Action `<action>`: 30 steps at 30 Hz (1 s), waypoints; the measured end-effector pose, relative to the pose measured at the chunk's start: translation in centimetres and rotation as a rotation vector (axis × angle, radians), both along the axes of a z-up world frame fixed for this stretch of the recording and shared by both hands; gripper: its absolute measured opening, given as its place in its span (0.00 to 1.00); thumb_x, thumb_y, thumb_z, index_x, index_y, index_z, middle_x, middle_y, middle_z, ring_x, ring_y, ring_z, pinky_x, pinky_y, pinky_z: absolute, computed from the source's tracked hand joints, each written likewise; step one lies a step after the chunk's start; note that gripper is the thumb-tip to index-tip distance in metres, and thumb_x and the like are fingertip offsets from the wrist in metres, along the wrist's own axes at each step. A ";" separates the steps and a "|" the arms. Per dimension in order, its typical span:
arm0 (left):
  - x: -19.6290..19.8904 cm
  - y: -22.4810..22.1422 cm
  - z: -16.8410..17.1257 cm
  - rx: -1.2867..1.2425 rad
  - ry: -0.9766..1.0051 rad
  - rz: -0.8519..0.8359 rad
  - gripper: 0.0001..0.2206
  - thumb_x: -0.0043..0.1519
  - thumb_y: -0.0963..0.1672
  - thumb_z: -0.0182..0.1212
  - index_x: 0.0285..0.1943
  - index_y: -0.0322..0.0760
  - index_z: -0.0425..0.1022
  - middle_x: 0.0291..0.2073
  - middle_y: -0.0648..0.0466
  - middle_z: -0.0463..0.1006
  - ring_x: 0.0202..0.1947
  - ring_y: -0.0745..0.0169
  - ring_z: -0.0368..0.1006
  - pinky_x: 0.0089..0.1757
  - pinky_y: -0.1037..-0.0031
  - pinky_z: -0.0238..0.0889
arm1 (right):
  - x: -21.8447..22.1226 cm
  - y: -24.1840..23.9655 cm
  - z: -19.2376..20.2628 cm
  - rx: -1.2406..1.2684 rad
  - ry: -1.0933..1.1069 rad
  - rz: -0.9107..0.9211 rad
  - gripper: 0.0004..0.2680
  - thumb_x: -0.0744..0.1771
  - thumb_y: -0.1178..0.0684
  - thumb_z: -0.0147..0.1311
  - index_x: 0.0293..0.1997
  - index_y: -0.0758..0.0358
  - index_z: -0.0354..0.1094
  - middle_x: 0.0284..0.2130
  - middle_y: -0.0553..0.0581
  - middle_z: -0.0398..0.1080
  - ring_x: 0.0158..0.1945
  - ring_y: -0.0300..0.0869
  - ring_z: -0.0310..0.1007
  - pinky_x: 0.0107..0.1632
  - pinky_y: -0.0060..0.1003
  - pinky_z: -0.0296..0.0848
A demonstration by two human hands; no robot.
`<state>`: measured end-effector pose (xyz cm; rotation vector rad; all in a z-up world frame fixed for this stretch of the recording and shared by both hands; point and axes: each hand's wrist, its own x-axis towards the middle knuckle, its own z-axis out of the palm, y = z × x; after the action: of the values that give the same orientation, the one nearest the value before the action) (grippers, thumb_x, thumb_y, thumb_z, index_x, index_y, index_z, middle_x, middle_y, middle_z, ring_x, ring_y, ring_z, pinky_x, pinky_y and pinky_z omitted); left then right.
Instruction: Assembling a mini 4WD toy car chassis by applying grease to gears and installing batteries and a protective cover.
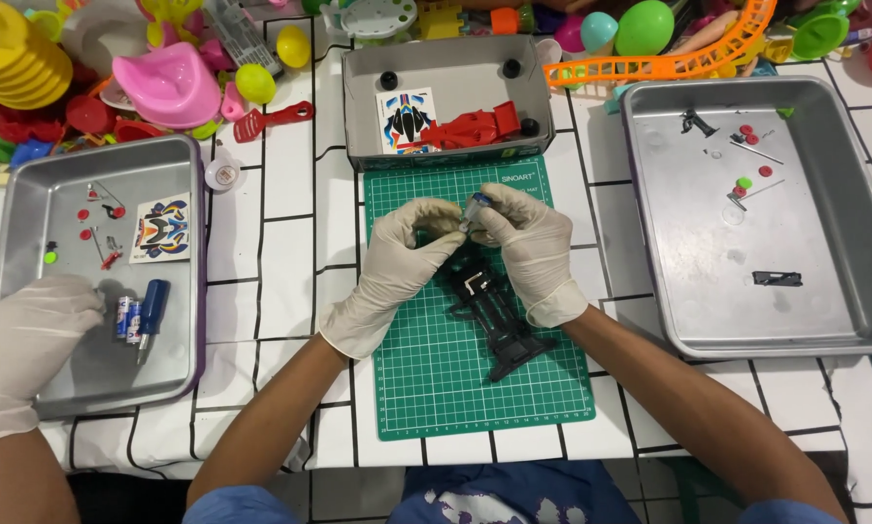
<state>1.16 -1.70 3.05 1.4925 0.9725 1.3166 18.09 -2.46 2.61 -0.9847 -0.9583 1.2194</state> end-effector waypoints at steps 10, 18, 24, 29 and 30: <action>2.2 -2.4 4.1 0.470 -0.290 -0.044 0.06 0.67 0.31 0.48 0.43 0.16 0.73 0.30 0.62 0.71 0.39 0.93 0.59 0.45 1.00 0.57 | -0.3 -0.3 0.8 0.016 -0.028 -0.022 0.13 0.66 0.60 0.62 0.55 0.71 0.71 0.38 0.62 0.79 0.38 0.44 0.81 0.39 0.39 0.86; 0.3 -1.7 3.3 0.205 0.003 -0.027 0.05 0.59 0.39 0.71 0.33 0.34 0.77 0.25 0.60 0.74 0.27 0.84 0.61 0.37 0.89 0.60 | -0.5 -0.5 1.2 -0.001 -0.044 -0.016 0.13 0.65 0.59 0.64 0.54 0.71 0.72 0.38 0.61 0.79 0.38 0.42 0.81 0.38 0.37 0.85; -0.5 0.8 -2.6 0.259 0.242 0.081 0.17 0.43 0.49 0.85 0.39 0.53 0.85 0.37 0.72 0.84 0.35 0.82 0.81 0.36 0.96 0.73 | -0.1 -0.4 0.9 -0.033 -0.019 0.024 0.14 0.65 0.58 0.64 0.54 0.70 0.71 0.38 0.60 0.79 0.38 0.42 0.82 0.39 0.35 0.86; -0.5 -0.9 1.4 0.311 0.206 0.058 0.05 0.54 0.42 0.77 0.36 0.44 0.86 0.32 0.61 0.86 0.34 0.67 0.82 0.38 0.82 0.74 | 0.0 -0.1 0.3 -0.021 0.024 0.056 0.12 0.64 0.59 0.65 0.52 0.72 0.72 0.35 0.61 0.78 0.36 0.41 0.80 0.36 0.34 0.84; -0.6 -0.9 1.6 0.347 0.248 0.048 0.05 0.54 0.42 0.77 0.35 0.45 0.85 0.32 0.61 0.86 0.33 0.66 0.82 0.38 0.80 0.73 | 0.1 0.0 0.0 -0.027 0.042 0.068 0.13 0.64 0.59 0.65 0.51 0.71 0.72 0.34 0.60 0.78 0.35 0.41 0.80 0.35 0.33 0.84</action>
<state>0.54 -2.64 4.69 1.9442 0.9734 1.4091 18.15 -2.46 2.64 -0.9506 -0.9505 1.3080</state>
